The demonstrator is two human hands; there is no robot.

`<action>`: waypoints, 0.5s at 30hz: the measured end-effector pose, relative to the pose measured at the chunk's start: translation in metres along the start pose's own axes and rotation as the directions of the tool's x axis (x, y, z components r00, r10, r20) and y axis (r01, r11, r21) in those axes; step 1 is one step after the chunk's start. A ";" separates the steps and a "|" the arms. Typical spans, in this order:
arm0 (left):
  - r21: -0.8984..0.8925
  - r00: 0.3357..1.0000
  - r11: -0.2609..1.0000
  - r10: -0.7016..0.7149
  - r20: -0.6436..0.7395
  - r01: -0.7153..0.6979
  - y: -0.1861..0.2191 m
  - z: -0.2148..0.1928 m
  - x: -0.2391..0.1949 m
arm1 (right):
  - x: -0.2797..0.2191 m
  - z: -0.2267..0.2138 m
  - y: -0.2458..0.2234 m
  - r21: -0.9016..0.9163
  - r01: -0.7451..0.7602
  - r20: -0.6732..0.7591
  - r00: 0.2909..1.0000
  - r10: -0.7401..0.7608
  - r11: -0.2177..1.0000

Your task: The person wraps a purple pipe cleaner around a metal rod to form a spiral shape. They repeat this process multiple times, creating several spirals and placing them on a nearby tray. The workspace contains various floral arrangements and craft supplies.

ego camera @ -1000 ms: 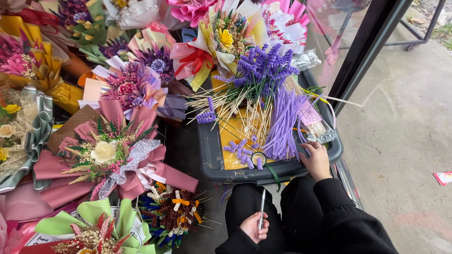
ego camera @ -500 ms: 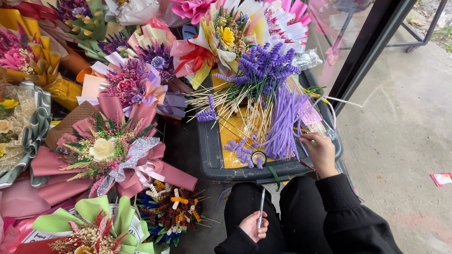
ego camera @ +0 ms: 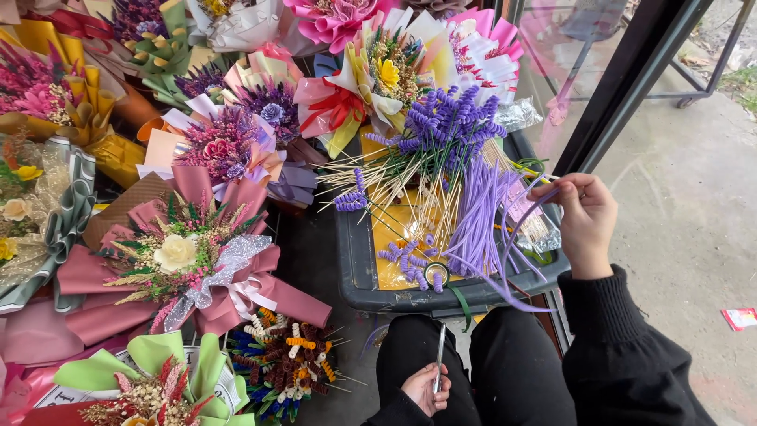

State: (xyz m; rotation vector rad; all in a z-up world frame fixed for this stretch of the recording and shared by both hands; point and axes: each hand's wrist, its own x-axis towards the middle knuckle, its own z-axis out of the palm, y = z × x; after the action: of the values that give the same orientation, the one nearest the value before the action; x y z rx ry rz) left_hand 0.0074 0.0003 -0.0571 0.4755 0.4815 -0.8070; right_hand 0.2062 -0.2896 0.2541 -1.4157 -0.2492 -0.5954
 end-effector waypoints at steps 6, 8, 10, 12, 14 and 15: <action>-0.005 1.000 1.000 -0.004 -0.006 0.004 0.000 0.004 0.000 | -0.015 -0.014 0.032 0.050 -0.093 -0.006 0.996 0.093 0.994; 0.000 1.000 1.000 0.001 -0.027 -0.001 0.001 0.007 -0.004 | -0.028 -0.016 0.028 -0.207 -0.321 -0.003 0.945 0.328 0.924; 0.005 0.999 1.000 0.007 -0.039 -0.007 -0.001 0.009 -0.006 | -0.053 -0.012 0.045 -0.448 -0.498 -0.057 0.845 0.532 0.742; 0.015 1.000 1.000 -0.012 -0.019 0.012 0.001 0.010 -0.004 | -0.087 -0.002 0.088 -0.951 -0.209 0.067 0.586 0.808 0.230; 0.030 1.000 1.000 -0.008 -0.027 0.008 0.003 0.018 -0.002 | -0.143 -0.021 0.181 -0.980 -0.008 0.137 0.700 0.701 0.199; 0.043 0.999 0.999 -0.002 -0.044 0.004 0.004 0.020 -0.004 | -0.168 -0.027 0.224 -0.973 0.184 0.231 0.777 0.586 0.140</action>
State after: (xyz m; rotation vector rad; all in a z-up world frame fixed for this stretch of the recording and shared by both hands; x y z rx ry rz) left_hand 0.0127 -0.0063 -0.0385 0.5334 0.5058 -0.8124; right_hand 0.1801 -0.2666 -0.0251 -2.9584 -0.0831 0.1122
